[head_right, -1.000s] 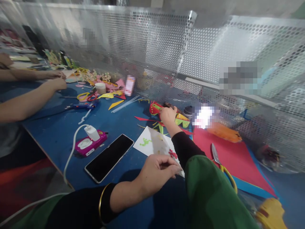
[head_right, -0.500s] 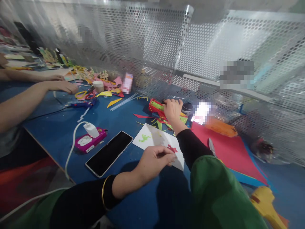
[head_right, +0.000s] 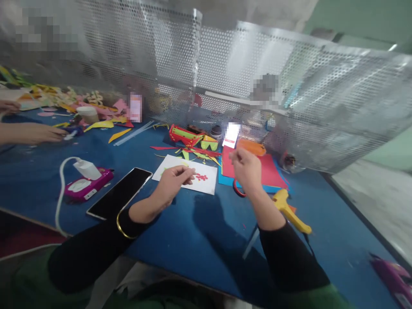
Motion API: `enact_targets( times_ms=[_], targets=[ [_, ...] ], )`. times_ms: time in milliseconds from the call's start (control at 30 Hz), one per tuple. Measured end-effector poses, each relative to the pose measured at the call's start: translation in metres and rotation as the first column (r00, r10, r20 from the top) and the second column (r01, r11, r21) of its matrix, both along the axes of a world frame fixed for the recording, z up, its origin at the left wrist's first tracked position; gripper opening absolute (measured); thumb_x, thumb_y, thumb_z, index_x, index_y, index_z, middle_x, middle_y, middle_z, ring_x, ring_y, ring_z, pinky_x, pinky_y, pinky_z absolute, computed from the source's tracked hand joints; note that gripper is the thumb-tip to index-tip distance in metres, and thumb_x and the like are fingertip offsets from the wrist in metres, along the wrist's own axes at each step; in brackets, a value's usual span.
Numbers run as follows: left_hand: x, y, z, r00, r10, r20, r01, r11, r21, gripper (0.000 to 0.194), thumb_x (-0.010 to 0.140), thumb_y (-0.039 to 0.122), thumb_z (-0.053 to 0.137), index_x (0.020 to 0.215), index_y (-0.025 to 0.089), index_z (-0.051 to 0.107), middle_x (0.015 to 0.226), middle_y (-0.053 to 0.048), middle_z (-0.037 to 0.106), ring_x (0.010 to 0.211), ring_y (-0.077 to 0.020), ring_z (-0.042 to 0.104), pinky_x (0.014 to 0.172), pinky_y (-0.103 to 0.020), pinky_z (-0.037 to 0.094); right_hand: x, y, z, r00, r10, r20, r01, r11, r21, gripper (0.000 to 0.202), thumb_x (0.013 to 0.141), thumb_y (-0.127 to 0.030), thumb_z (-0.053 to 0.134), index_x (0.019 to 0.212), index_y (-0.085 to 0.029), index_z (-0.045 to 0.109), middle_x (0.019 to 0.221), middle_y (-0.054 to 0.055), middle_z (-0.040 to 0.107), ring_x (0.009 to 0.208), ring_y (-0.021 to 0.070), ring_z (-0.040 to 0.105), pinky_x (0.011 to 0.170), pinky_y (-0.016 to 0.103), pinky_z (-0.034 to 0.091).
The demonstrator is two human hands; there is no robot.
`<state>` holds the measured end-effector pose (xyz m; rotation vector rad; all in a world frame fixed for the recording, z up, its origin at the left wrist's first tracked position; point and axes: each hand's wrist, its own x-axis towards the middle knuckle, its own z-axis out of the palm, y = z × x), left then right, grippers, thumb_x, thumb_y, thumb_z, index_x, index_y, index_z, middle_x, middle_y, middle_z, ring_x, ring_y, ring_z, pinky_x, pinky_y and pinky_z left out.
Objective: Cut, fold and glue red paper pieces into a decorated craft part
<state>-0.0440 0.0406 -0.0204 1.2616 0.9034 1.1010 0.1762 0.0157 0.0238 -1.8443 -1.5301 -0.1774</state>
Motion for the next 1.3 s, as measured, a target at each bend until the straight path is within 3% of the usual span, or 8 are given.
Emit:
enact_targets(
  times_ms=[200, 367, 533, 733, 900, 1000, 1067, 1300],
  targets=[
    [0.002, 0.007, -0.004, 0.975, 0.101, -0.196, -0.047, 0.963, 0.264, 0.031, 0.088, 0.043, 0.063, 0.068, 0.02, 0.071, 0.068, -0.003, 0.072, 0.063, -0.015, 0.064, 0.067, -0.028, 0.051, -0.004, -0.067, -0.049, 0.983, 0.042, 0.18, -0.01, 0.985, -0.174, 0.036, 0.097, -0.037, 0.041, 0.066, -0.023, 0.049, 0.063, 0.003, 0.061, 0.064, 0.0179, 0.055, 0.065, 0.028, 0.036],
    [0.011, 0.002, 0.004, 0.914, 0.123, -0.387, 0.046, 0.915, 0.4, 0.018, 0.085, 0.035, 0.063, 0.08, 0.022, 0.075, 0.079, -0.004, 0.077, 0.073, -0.018, 0.068, 0.071, -0.029, 0.049, -0.005, -0.069, -0.063, 0.951, 0.035, 0.309, 0.056, 0.958, -0.281, 0.027, 0.1, -0.033, 0.045, 0.089, -0.018, 0.065, 0.089, 0.011, 0.071, 0.091, 0.0247, 0.063, 0.085, 0.033, 0.037],
    [0.035, 0.006, 0.019, 0.804, 0.09, -0.587, 0.212, 0.879, 0.426, 0.019, 0.084, 0.027, 0.062, 0.093, 0.022, 0.079, 0.092, -0.005, 0.08, 0.082, -0.0209, 0.07, 0.074, -0.031, 0.049, 0.006, -0.06, -0.074, 0.921, -0.058, 0.385, 0.215, 0.9, -0.378, 0.026, 0.095, -0.02, 0.049, 0.108, -0.008, 0.068, 0.111, 0.024, 0.069, 0.104, 0.0333, 0.062, 0.087, 0.04, 0.039],
    [0.113, 0.023, 0.028, 0.572, 0.087, -0.815, 0.432, 0.813, 0.39, 0.023, 0.087, 0.024, 0.062, 0.101, 0.024, 0.08, 0.111, -0.006, 0.078, 0.107, -0.0247, 0.069, 0.09, -0.031, 0.05, 0.008, -0.058, -0.081, 0.913, -0.071, 0.401, 0.273, 0.838, -0.472, 0.031, 0.096, -0.021, 0.048, 0.112, -0.007, 0.07, 0.115, 0.026, 0.068, 0.106, 0.0356, 0.064, 0.084, 0.041, 0.044],
    [0.194, 0.034, 0.018, 0.472, 0.035, -0.881, 0.502, 0.81, 0.302, 0.017, 0.086, 0.021, 0.066, 0.095, 0.02, 0.08, 0.102, -0.01, 0.077, 0.103, -0.0262, 0.07, 0.085, -0.032, 0.052, 0.005, -0.056, -0.079, 0.915, -0.057, 0.4, 0.269, 0.824, -0.498, 0.034, 0.096, -0.02, 0.047, 0.115, -0.005, 0.07, 0.119, 0.029, 0.066, 0.108, 0.0364, 0.064, 0.085, 0.043, 0.048],
    [0.233, 0.047, 0.013, 0.421, 0.038, -0.906, 0.537, 0.795, 0.283, 0.025, 0.094, 0.03, 0.064, 0.115, 0.017, 0.07, 0.119, -0.012, 0.069, 0.108, -0.0253, 0.066, 0.091, -0.04, 0.055, 0.004, -0.056, -0.079, 0.916, -0.054, 0.397, 0.266, 0.824, -0.501, 0.034, 0.096, -0.019, 0.045, 0.114, -0.003, 0.069, 0.119, 0.03, 0.066, 0.11, 0.0364, 0.063, 0.086, 0.043, 0.048],
    [0.252, 0.058, 0.012, 0.398, 0.055, -0.916, 0.55, 0.785, 0.287, 0.038, 0.097, 0.036, 0.063, 0.129, 0.017, 0.06, 0.13, -0.012, 0.062, 0.11, -0.025, 0.064, 0.091, -0.046, 0.057, 0.003, -0.055, -0.079, 0.918, -0.055, 0.393, 0.262, 0.828, -0.496, 0.034, 0.097, -0.018, 0.044, 0.113, -0.003, 0.069, 0.12, 0.029, 0.066, 0.109, 0.0357, 0.064, 0.086, 0.043, 0.049],
    [0.288, 0.098, 0.002, 0.305, 0.134, -0.943, 0.53, 0.799, 0.285, 0.046, 0.088, 0.041, 0.074, 0.124, 0.014, 0.065, 0.128, -0.016, 0.065, 0.119, -0.0304, 0.062, 0.101, -0.046, 0.05, 0.0, -0.056, -0.081, 0.921, -0.064, 0.385, 0.255, 0.846, -0.469, 0.032, 0.096, -0.016, 0.045, 0.114, -0.005, 0.069, 0.118, 0.028, 0.067, 0.106, 0.0346, 0.063, 0.085, 0.043, 0.049]
  ],
)
